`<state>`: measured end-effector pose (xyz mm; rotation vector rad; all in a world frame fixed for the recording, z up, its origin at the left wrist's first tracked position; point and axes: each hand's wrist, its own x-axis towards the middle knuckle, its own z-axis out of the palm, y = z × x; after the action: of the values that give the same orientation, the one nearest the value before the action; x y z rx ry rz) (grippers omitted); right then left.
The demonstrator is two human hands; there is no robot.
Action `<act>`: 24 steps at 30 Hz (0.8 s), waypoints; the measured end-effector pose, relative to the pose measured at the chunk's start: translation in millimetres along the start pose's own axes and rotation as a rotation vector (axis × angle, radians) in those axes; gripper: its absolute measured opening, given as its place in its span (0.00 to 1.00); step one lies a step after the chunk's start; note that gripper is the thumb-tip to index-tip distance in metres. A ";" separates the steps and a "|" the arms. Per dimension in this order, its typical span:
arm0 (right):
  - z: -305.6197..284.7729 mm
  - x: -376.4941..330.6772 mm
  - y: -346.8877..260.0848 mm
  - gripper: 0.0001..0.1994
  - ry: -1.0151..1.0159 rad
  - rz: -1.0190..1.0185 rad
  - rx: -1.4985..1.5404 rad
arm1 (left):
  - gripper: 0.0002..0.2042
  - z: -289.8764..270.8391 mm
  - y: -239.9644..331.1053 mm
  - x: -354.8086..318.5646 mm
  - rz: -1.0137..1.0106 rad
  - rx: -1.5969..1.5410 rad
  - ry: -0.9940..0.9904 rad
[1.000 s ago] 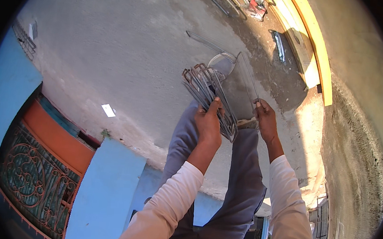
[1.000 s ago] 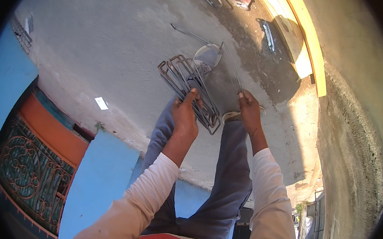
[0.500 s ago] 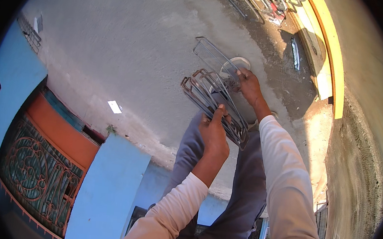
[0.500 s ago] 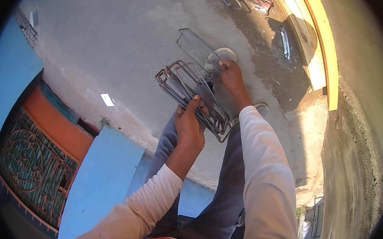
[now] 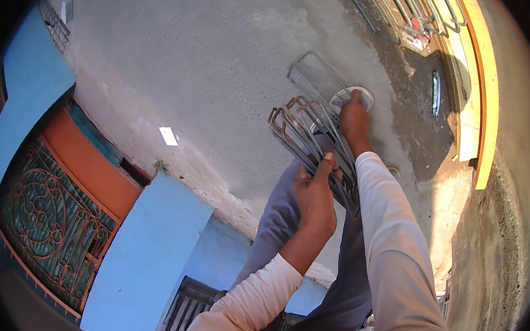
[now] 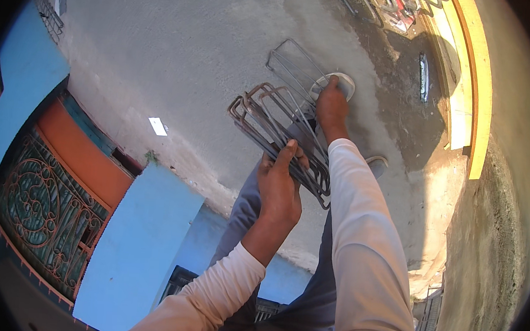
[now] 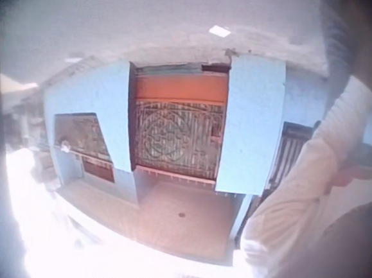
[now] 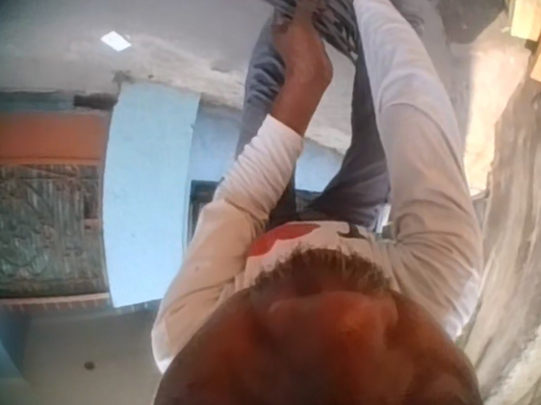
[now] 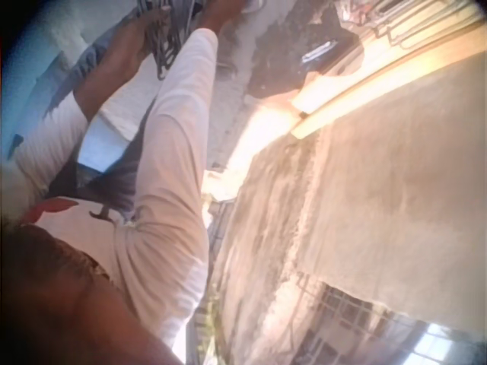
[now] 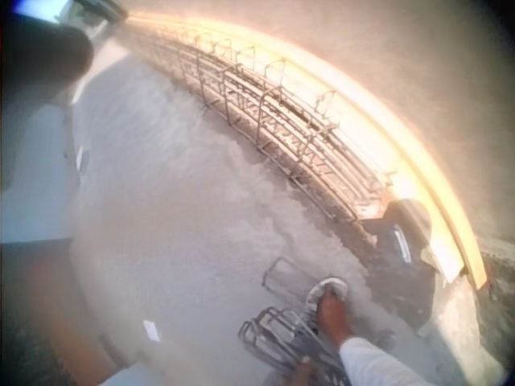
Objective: The person sits on a rooftop and uses pliers to twist wire ties around the intersections of a rebar mesh. They then stand, gather several rebar frames, walk along the rooftop, and place them on the ground before returning to the mesh to continue tying.
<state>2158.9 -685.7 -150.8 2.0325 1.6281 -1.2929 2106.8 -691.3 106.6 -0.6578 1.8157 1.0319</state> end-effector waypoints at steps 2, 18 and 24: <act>-3.4 9.6 -3.6 0.16 0.006 0.036 -0.036 | 0.05 1.7 3.1 -1.5 -0.022 0.024 0.015; -178.5 -86.8 2.9 0.15 -0.191 -0.151 0.021 | 0.06 -49.4 -18.1 -20.2 -0.010 -0.328 -0.256; -295.0 -202.4 34.6 0.10 -0.211 0.094 0.227 | 0.06 -92.0 4.1 -93.8 -0.074 -0.377 -0.283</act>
<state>2333.5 -640.7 160.1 1.9861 1.3294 -1.6589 2103.1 -767.7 213.5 -0.7538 1.3556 1.3587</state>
